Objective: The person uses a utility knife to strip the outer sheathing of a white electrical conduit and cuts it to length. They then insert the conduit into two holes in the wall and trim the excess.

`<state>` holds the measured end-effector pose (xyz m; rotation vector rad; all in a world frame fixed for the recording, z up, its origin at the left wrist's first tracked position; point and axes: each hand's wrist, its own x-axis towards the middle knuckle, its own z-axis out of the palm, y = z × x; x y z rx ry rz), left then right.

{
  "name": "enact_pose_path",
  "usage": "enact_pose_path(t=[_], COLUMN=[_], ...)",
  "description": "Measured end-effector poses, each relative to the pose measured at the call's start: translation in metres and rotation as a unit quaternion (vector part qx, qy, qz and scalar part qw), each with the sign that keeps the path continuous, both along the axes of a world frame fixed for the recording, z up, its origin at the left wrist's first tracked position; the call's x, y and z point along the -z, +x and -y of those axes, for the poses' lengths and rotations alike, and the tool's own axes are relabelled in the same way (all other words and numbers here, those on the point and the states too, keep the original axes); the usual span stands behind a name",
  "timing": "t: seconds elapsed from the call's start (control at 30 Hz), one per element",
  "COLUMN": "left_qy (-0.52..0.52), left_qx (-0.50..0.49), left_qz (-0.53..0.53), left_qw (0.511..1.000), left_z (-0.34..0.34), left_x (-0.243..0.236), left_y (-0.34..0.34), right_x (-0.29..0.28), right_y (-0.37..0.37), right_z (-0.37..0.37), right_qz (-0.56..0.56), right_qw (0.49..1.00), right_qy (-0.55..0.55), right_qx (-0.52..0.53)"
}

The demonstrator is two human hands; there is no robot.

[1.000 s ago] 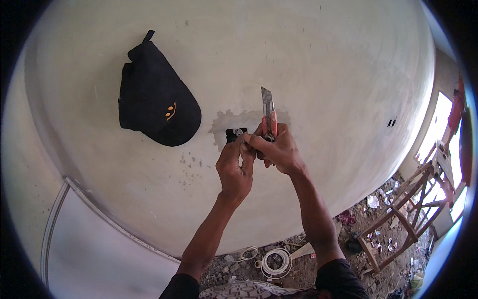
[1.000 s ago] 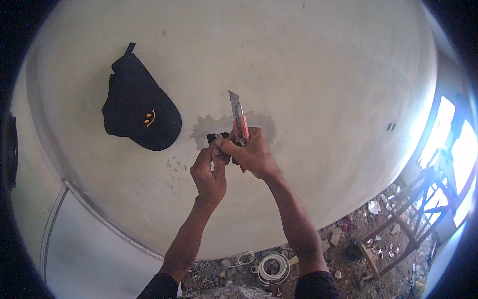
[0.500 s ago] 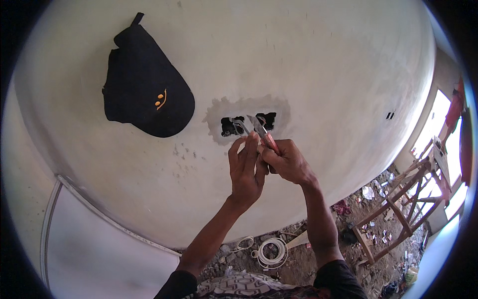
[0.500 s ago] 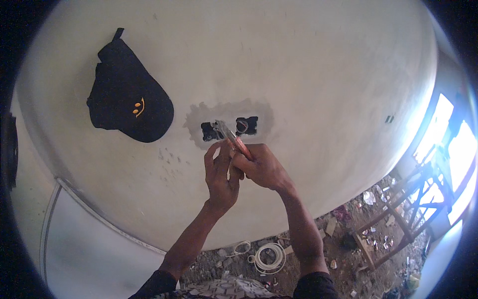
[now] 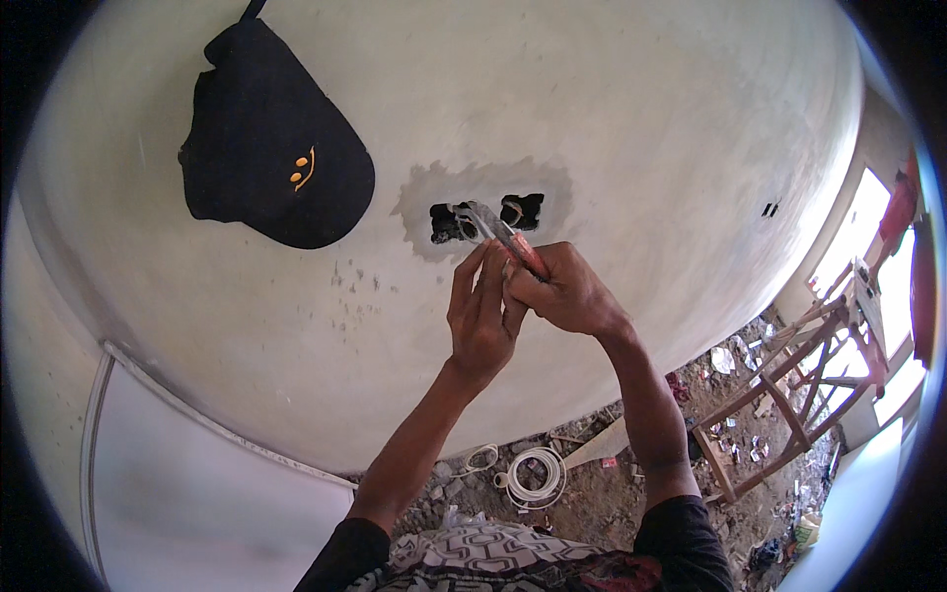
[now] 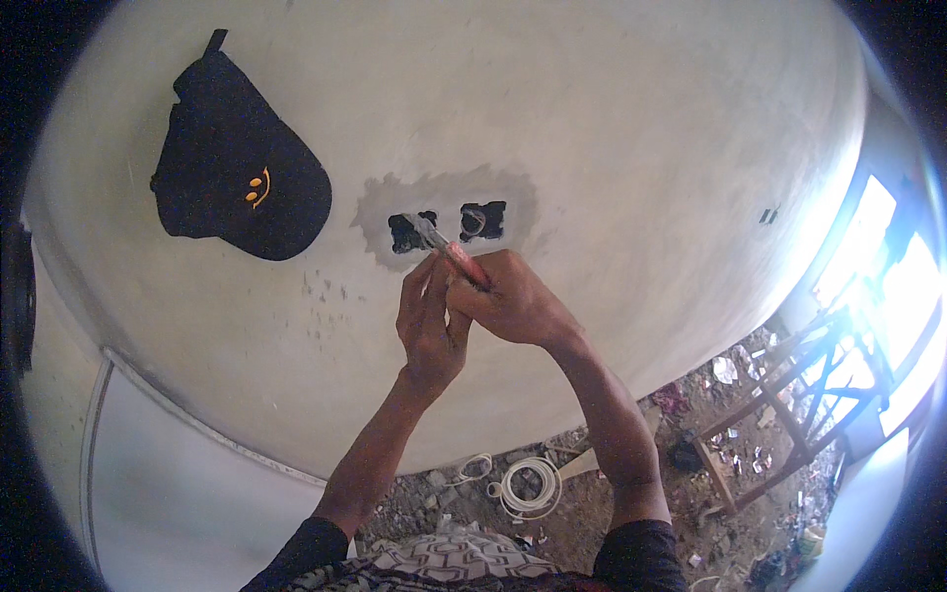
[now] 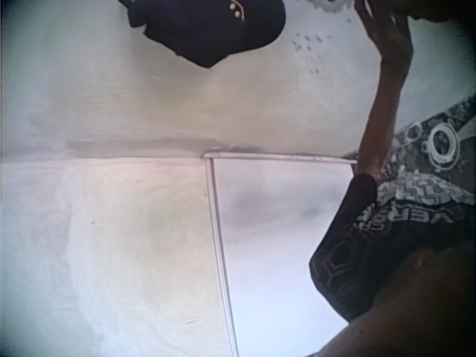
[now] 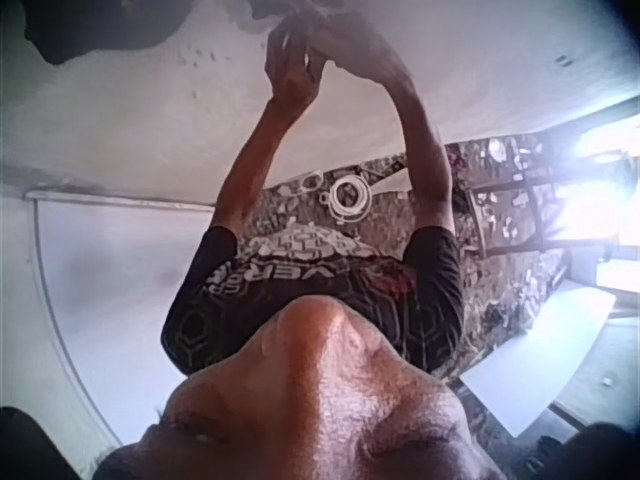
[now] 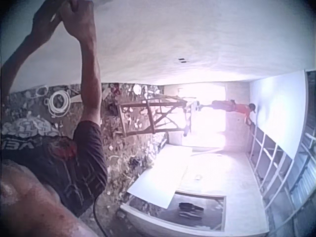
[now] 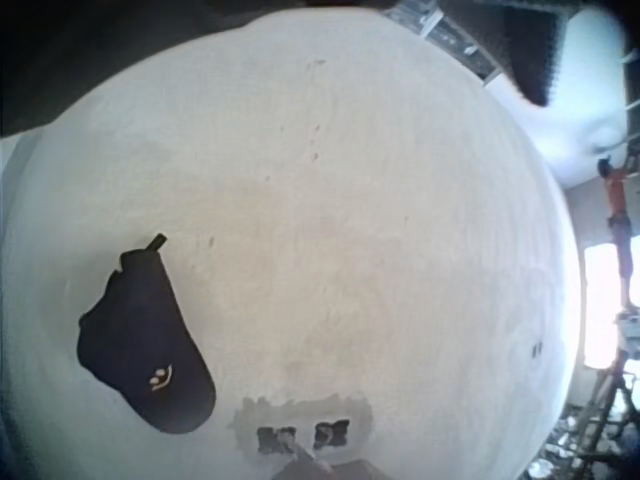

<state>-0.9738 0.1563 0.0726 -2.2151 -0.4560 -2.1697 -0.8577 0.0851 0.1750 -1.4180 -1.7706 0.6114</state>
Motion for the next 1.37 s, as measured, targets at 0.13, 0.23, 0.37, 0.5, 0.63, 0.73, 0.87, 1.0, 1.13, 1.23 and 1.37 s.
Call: enact_pose_path(t=[0.13, 0.23, 0.37, 0.5, 0.63, 0.73, 0.87, 1.0, 1.13, 1.23, 1.37], left_qy=[0.016, -0.012, -0.026, -0.031, -0.025, -0.064, -0.088, -0.042, -0.069, -0.068, -0.091], left_qx=[-0.006, 0.006, 0.018, 0.037, 0.053, 0.090, 0.104, 0.079, 0.095, 0.103, 0.126], left_qz=[-0.004, 0.000, 0.004, 0.011, 0.007, -0.007, -0.017, -0.023, -0.027, -0.021, -0.014], left_qw=[1.000, 1.000, 0.999, 0.999, 0.998, 0.994, 0.991, 0.996, 0.993, 0.992, 0.988], left_z=[-0.006, -0.004, -0.003, -0.003, -0.006, 0.003, 0.001, -0.006, -0.009, -0.011, -0.009], left_x=[0.003, 0.002, 0.003, 0.001, -0.001, -0.005, -0.007, -0.009, -0.009, -0.009, -0.009], left_y=[0.000, 0.000, -0.002, -0.006, -0.012, -0.017, -0.021, -0.020, -0.025, -0.024, -0.022], right_x=[-0.002, 0.000, 0.006, 0.012, 0.019, 0.032, 0.024, 0.024, 0.034, 0.038, 0.045], right_y=[-0.003, -0.006, -0.007, -0.005, -0.004, 0.008, 0.004, -0.006, -0.010, -0.010, -0.004], right_z=[0.002, 0.005, 0.003, -0.002, -0.006, -0.019, -0.013, -0.004, -0.010, -0.010, -0.012], right_qz=[0.002, -0.039, -0.048, -0.071, -0.092, -0.138, -0.168, -0.229, -0.242, -0.279, -0.283], right_qw=[1.000, 0.999, 0.999, 0.997, 0.996, 0.989, 0.984, 0.971, 0.970, 0.959, 0.958], right_qy=[-0.008, -0.008, 0.008, 0.004, -0.007, 0.033, -0.038, -0.060, -0.030, -0.021, -0.024], right_qx=[0.005, -0.003, 0.009, 0.004, 0.012, 0.039, 0.035, 0.002, -0.023, -0.046, -0.048])
